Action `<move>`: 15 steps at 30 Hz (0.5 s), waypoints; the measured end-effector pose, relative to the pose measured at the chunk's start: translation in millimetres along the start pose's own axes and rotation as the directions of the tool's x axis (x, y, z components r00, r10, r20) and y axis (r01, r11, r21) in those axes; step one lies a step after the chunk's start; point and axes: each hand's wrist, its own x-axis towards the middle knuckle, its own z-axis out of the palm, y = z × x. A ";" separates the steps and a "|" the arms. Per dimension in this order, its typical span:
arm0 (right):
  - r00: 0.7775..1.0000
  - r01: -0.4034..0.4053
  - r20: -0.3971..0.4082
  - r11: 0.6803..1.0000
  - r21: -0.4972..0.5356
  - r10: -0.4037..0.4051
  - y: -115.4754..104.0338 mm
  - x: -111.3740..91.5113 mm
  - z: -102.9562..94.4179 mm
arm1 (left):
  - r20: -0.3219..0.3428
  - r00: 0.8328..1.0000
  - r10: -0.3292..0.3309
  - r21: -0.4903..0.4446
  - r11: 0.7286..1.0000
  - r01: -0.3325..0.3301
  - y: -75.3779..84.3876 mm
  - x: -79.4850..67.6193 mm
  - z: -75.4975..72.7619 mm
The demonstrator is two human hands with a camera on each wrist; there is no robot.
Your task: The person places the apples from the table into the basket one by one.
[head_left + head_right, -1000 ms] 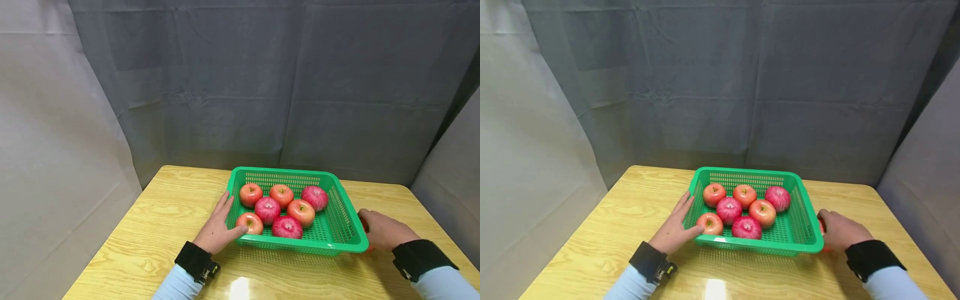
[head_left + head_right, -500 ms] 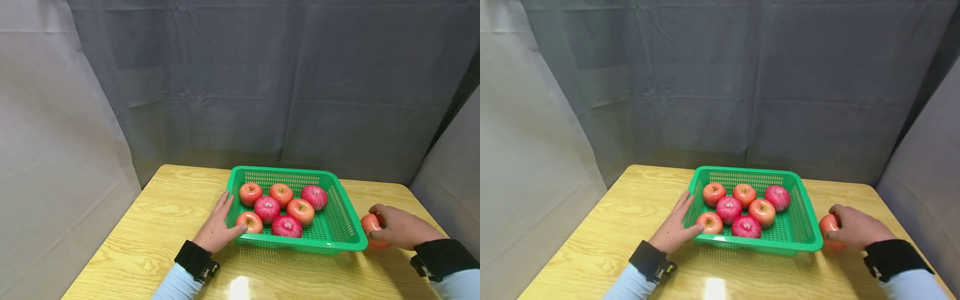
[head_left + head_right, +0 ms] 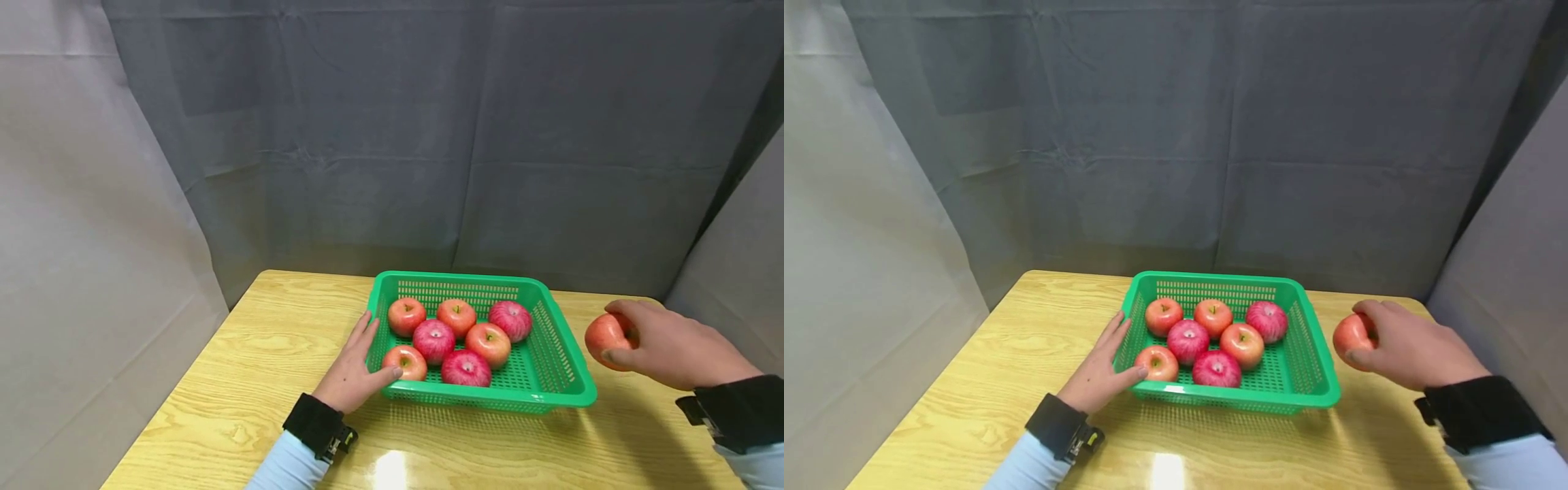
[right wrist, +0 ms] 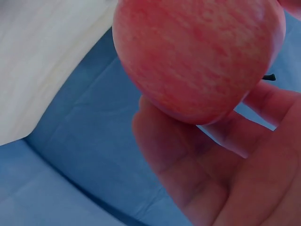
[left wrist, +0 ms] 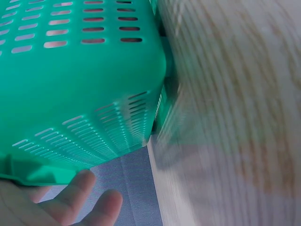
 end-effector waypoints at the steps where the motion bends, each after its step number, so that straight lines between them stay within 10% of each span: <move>1: 1.000 0.009 -0.007 1.000 0.004 -0.009 -4.9 -0.2 -1.6 | 0.000 1.000 0.000 0.002 1.000 0.000 0.0 0.0 -0.1; 15: 0.982 0.184 -0.044 0.983 0.017 -0.183 -52.7 12.9 5.1 | 0.002 1.000 -0.009 0.015 1.000 0.009 0.9 -0.2 0.1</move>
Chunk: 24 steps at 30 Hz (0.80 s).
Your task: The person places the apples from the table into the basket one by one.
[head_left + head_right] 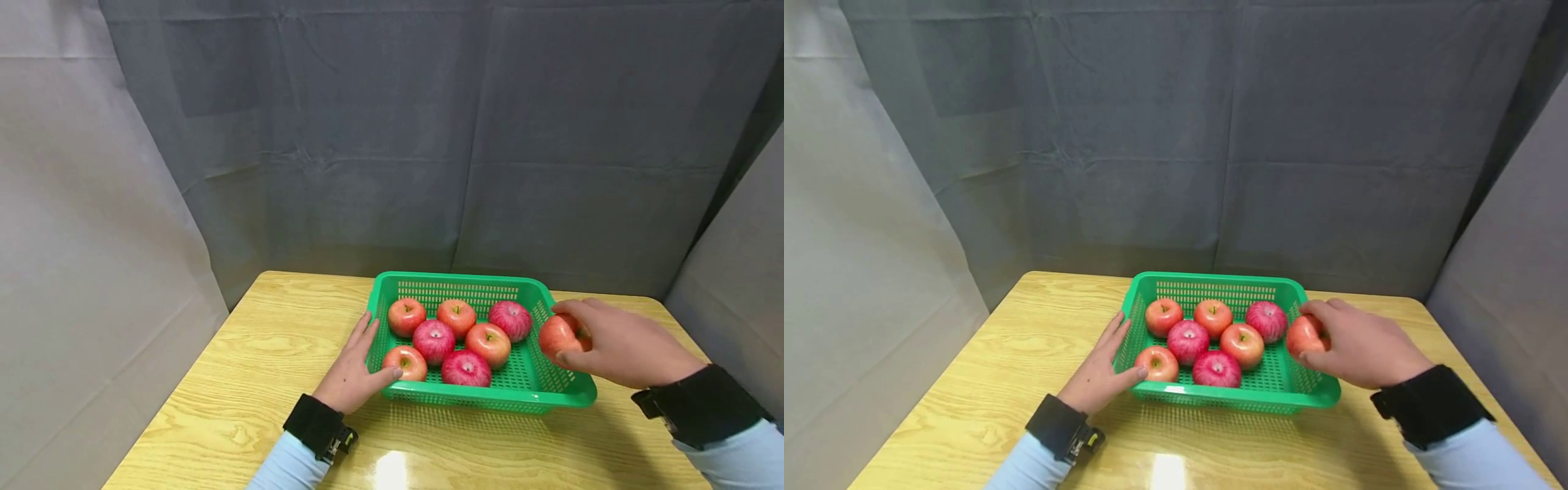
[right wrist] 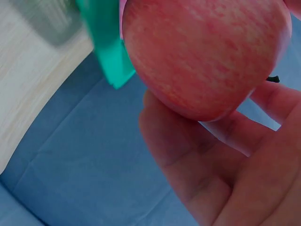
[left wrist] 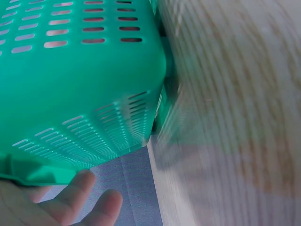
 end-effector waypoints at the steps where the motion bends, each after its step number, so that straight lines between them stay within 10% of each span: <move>1: 1.000 0.003 0.011 1.000 -0.016 -0.002 -2.1 1.9 1.7 | 0.000 1.000 0.000 0.001 1.000 0.000 -0.3 0.0 0.1; 24: 0.985 0.098 0.148 0.994 -0.043 -0.091 -15.8 29.1 46.6 | -0.005 1.000 0.012 0.005 1.000 -0.012 -1.4 0.8 0.7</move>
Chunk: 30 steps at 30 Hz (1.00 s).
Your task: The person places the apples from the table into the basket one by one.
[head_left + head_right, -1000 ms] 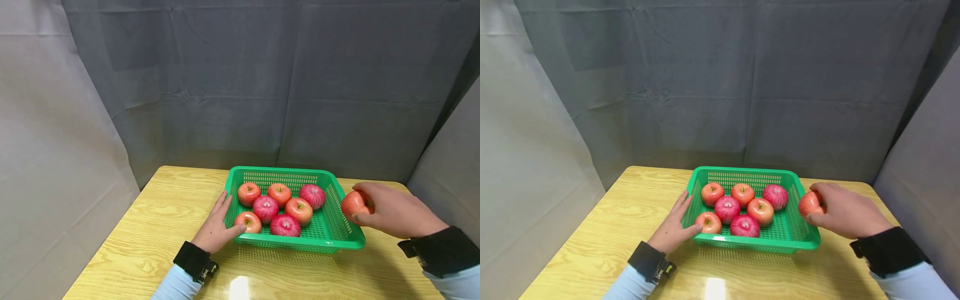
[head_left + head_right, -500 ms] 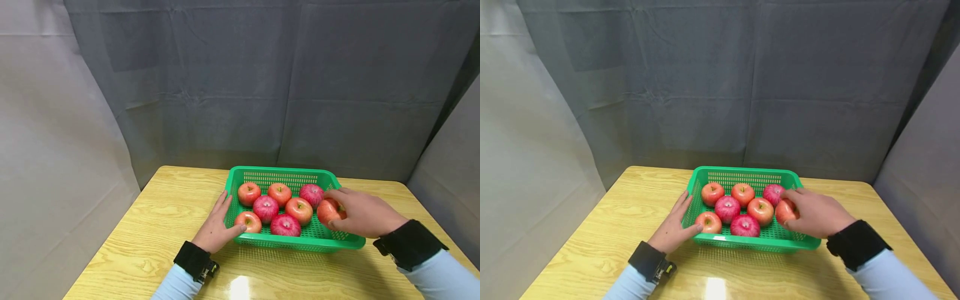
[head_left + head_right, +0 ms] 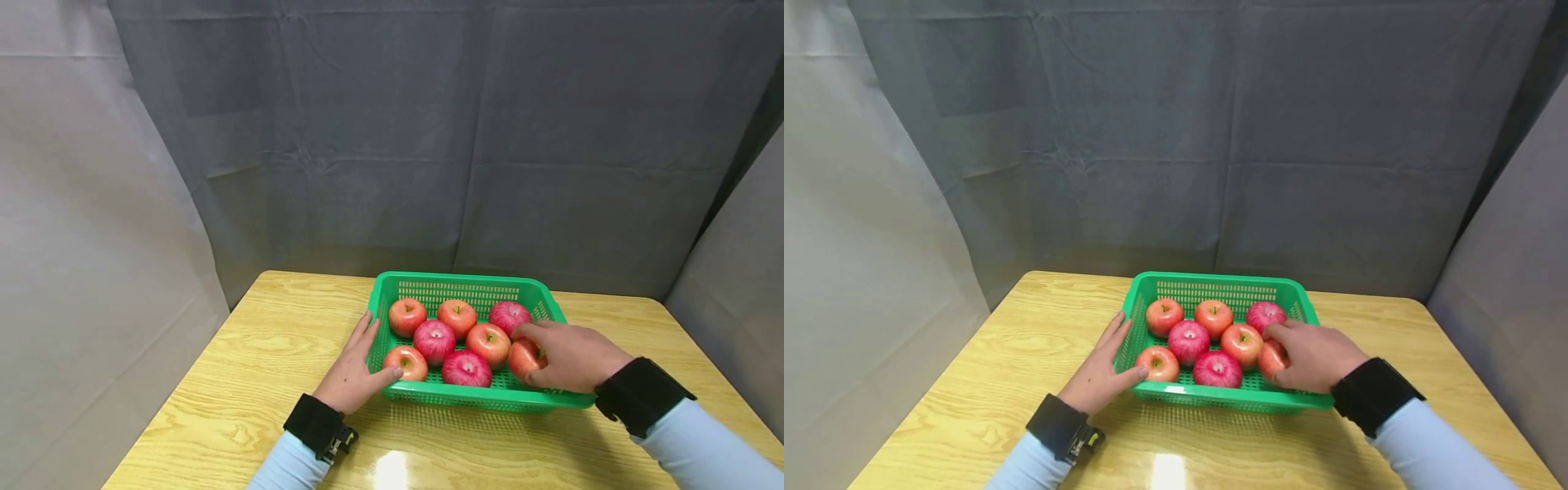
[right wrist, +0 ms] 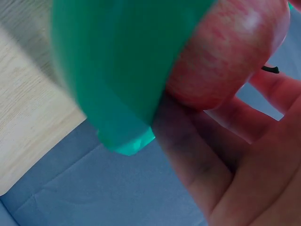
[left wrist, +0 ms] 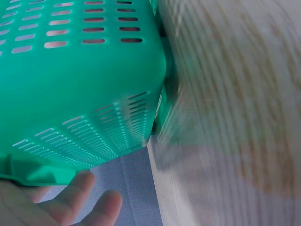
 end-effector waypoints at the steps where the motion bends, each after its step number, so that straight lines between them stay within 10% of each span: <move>1: 1.000 0.007 0.005 1.000 0.002 -0.007 -0.3 0.5 0.6 | 0.002 1.000 -0.001 0.000 1.000 0.001 0.3 -0.1 -0.2; 30: 0.998 0.056 0.015 0.997 0.050 -0.057 5.2 8.1 28.5 | 0.016 1.000 -0.019 0.006 1.000 0.019 6.0 -1.2 -3.0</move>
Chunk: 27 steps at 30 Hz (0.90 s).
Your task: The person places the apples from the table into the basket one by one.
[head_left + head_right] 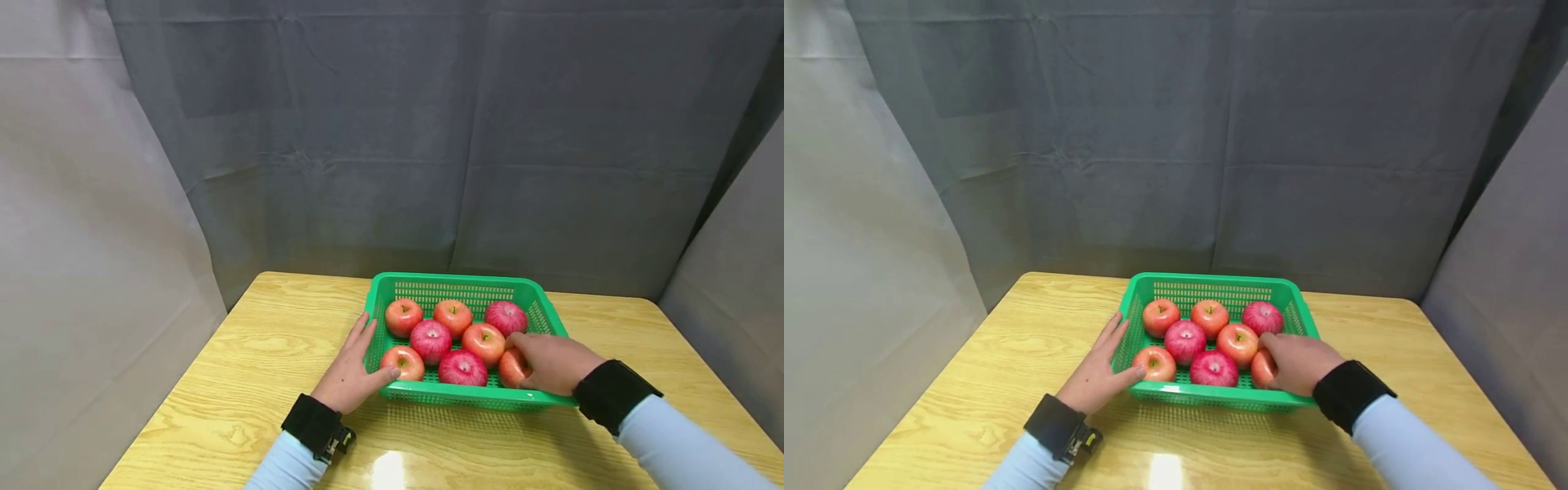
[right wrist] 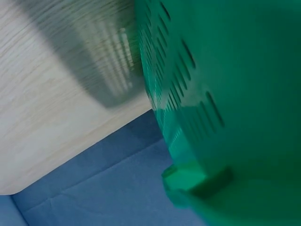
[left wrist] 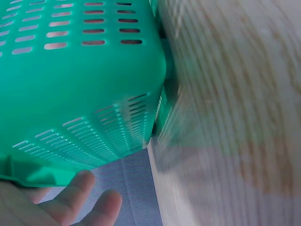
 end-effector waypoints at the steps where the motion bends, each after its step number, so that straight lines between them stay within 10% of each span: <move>1: 1.000 0.000 0.004 1.000 0.007 0.000 0.3 0.1 0.3 | 0.002 1.000 0.003 0.002 1.000 -0.003 -0.2 0.7 0.2; 14: 0.997 -0.033 0.072 0.995 0.092 0.027 4.3 5.5 3.6 | 0.009 1.000 0.029 0.001 1.000 -0.029 -3.9 4.0 -2.1; 27: 0.992 0.004 -0.125 0.996 0.088 0.007 -4.4 -2.4 -8.2 | 0.071 0.997 0.018 0.117 0.993 -0.026 -9.5 5.2 -21.9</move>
